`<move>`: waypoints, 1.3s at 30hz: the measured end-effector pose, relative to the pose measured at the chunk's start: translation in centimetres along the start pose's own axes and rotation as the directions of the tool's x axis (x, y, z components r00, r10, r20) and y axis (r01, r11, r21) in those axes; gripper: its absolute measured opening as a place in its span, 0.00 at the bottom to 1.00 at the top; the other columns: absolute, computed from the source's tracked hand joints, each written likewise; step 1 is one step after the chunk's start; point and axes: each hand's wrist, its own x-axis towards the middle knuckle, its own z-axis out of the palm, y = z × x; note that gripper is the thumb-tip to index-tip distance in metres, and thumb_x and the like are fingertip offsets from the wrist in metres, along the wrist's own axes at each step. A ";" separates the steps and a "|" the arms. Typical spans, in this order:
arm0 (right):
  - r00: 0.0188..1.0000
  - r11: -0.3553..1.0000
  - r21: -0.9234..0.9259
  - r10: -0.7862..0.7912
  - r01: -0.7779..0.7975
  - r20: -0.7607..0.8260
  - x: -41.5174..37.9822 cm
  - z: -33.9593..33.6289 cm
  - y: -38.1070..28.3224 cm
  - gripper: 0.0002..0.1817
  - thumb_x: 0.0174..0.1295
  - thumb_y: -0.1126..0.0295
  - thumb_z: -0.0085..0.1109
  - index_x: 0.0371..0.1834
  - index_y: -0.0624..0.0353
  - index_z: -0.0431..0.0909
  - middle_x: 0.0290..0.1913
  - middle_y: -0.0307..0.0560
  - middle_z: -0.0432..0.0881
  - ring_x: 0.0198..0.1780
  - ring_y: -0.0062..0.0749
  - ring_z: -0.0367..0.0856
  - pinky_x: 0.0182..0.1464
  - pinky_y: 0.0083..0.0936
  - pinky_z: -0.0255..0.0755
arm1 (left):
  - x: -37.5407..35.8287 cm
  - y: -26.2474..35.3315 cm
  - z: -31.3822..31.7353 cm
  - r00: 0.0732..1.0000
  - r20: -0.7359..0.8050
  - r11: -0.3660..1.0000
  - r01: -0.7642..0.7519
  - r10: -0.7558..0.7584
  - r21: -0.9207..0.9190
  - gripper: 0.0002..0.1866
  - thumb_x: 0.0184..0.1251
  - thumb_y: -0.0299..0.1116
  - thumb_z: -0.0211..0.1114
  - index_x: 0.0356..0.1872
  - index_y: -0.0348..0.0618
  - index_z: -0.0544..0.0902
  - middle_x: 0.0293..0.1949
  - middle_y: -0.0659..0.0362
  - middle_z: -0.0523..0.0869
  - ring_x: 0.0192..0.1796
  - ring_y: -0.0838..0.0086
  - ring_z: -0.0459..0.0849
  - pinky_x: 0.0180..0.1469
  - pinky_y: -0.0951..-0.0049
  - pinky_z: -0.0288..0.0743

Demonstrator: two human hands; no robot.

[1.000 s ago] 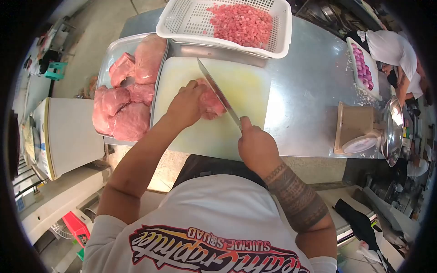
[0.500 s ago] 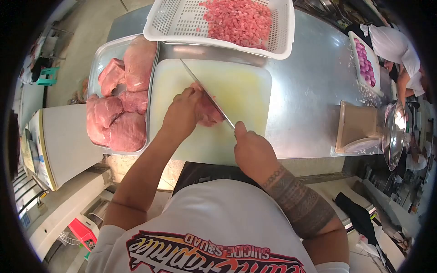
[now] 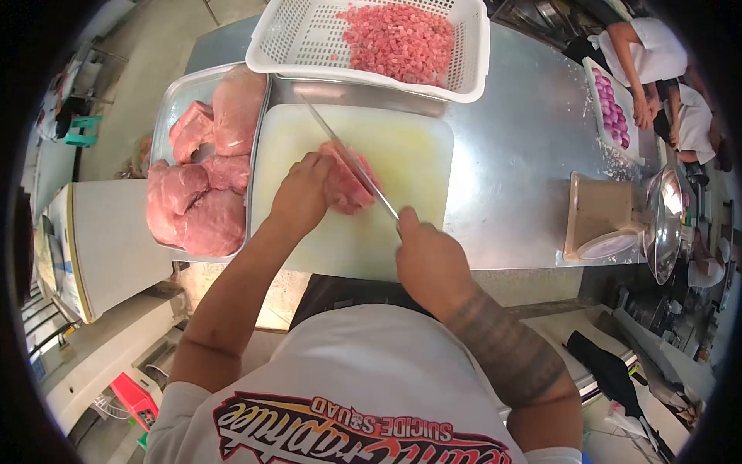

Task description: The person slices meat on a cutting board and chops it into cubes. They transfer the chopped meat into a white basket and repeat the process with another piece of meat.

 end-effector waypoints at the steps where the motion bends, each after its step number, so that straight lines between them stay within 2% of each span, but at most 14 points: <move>1: 0.998 1.000 0.002 0.022 -0.023 0.064 -1.3 -1.3 -0.2 0.13 0.66 0.76 0.56 0.52 0.64 0.69 0.35 0.65 0.85 0.37 0.65 0.87 0.41 0.56 0.81 | 0.0 0.3 -0.4 1.000 0.013 1.000 0.010 -0.010 -0.004 0.34 0.55 0.31 0.82 0.66 0.40 0.79 0.62 0.47 0.83 0.62 0.44 0.83 0.62 0.50 0.82; 3: 0.979 0.998 0.001 0.067 -0.068 0.191 -3.1 -3.1 -0.6 0.12 0.66 0.77 0.56 0.51 0.64 0.69 0.35 0.65 0.85 0.37 0.66 0.87 0.41 0.57 0.81 | 0.1 0.4 -0.4 1.000 0.017 1.000 0.014 -0.014 -0.009 0.36 0.54 0.32 0.83 0.66 0.39 0.79 0.62 0.47 0.83 0.62 0.44 0.83 0.62 0.50 0.82; 6: 0.977 0.998 0.012 0.058 -0.062 0.206 -2.8 -1.9 -0.2 0.12 0.66 0.77 0.56 0.50 0.64 0.69 0.35 0.65 0.84 0.37 0.64 0.88 0.40 0.55 0.82 | 0.1 0.0 -0.1 1.000 0.005 1.000 0.010 -0.010 -0.014 0.37 0.53 0.33 0.84 0.65 0.37 0.79 0.62 0.47 0.83 0.62 0.44 0.83 0.63 0.51 0.82; 11: 0.995 0.998 -0.057 -0.019 0.025 0.099 2.4 3.1 -0.4 0.09 0.69 0.77 0.54 0.50 0.63 0.70 0.34 0.65 0.85 0.36 0.60 0.89 0.37 0.50 0.83 | 0.2 -0.1 -0.1 1.000 0.006 0.999 0.001 -0.001 -0.034 0.37 0.53 0.33 0.84 0.65 0.35 0.79 0.62 0.46 0.83 0.62 0.44 0.83 0.63 0.51 0.81; 14: 0.997 0.996 -0.061 -0.061 0.063 0.038 5.4 5.4 -0.9 0.09 0.70 0.75 0.53 0.51 0.63 0.70 0.34 0.65 0.85 0.35 0.59 0.89 0.37 0.50 0.84 | -0.3 -0.7 0.7 0.994 -0.096 0.998 -0.050 0.047 -0.032 0.37 0.53 0.32 0.84 0.65 0.35 0.79 0.61 0.46 0.83 0.61 0.44 0.83 0.63 0.50 0.81; 18: 0.996 0.995 -0.046 -0.088 0.087 -0.019 6.7 5.3 -0.9 0.10 0.70 0.75 0.54 0.51 0.63 0.70 0.33 0.63 0.85 0.36 0.59 0.89 0.37 0.52 0.83 | -0.6 -1.0 1.2 0.992 -0.110 0.997 -0.074 0.069 -0.036 0.36 0.53 0.33 0.84 0.64 0.35 0.79 0.60 0.46 0.83 0.60 0.44 0.84 0.62 0.51 0.82; 21: 0.994 0.997 0.018 -0.079 0.081 -0.071 4.5 2.7 -1.0 0.09 0.69 0.76 0.54 0.50 0.63 0.70 0.33 0.63 0.85 0.35 0.61 0.88 0.38 0.54 0.82 | -0.7 -1.0 1.0 0.990 -0.129 0.996 -0.069 0.061 -0.055 0.36 0.53 0.33 0.84 0.64 0.35 0.79 0.59 0.47 0.83 0.60 0.45 0.84 0.61 0.51 0.82; 27: 0.976 0.998 0.004 0.054 -0.056 0.210 -2.8 -2.5 -1.4 0.11 0.67 0.77 0.55 0.51 0.64 0.69 0.32 0.64 0.83 0.34 0.65 0.86 0.38 0.56 0.81 | -0.5 -0.9 0.7 0.997 -0.069 0.998 -0.042 0.039 -0.043 0.37 0.53 0.32 0.83 0.65 0.36 0.78 0.58 0.47 0.83 0.60 0.45 0.84 0.61 0.51 0.82; 32: 0.995 0.999 -0.015 -0.043 0.045 0.084 0.7 2.2 -0.8 0.13 0.68 0.76 0.54 0.54 0.65 0.70 0.32 0.64 0.84 0.35 0.64 0.87 0.37 0.54 0.81 | -0.5 -1.3 0.9 0.998 -0.046 0.997 -0.037 0.034 -0.065 0.37 0.54 0.33 0.83 0.66 0.36 0.77 0.59 0.47 0.83 0.62 0.45 0.83 0.64 0.51 0.80; 36: 0.996 0.995 -0.059 -0.082 0.084 0.021 6.1 6.0 -1.1 0.18 0.69 0.75 0.54 0.61 0.66 0.70 0.34 0.64 0.85 0.36 0.62 0.88 0.38 0.53 0.82 | -0.8 -1.8 1.3 0.991 -0.115 0.993 -0.084 0.075 -0.077 0.35 0.54 0.34 0.84 0.63 0.36 0.78 0.59 0.47 0.83 0.62 0.45 0.82 0.64 0.51 0.80; 39: 0.994 0.994 -0.048 -0.097 0.095 -0.044 7.0 6.0 -1.0 0.18 0.68 0.74 0.55 0.61 0.65 0.71 0.34 0.63 0.85 0.36 0.61 0.88 0.38 0.52 0.82 | -1.3 -1.9 1.7 0.985 -0.152 0.992 -0.097 0.084 -0.081 0.34 0.53 0.35 0.84 0.61 0.36 0.78 0.58 0.47 0.83 0.61 0.45 0.83 0.63 0.51 0.80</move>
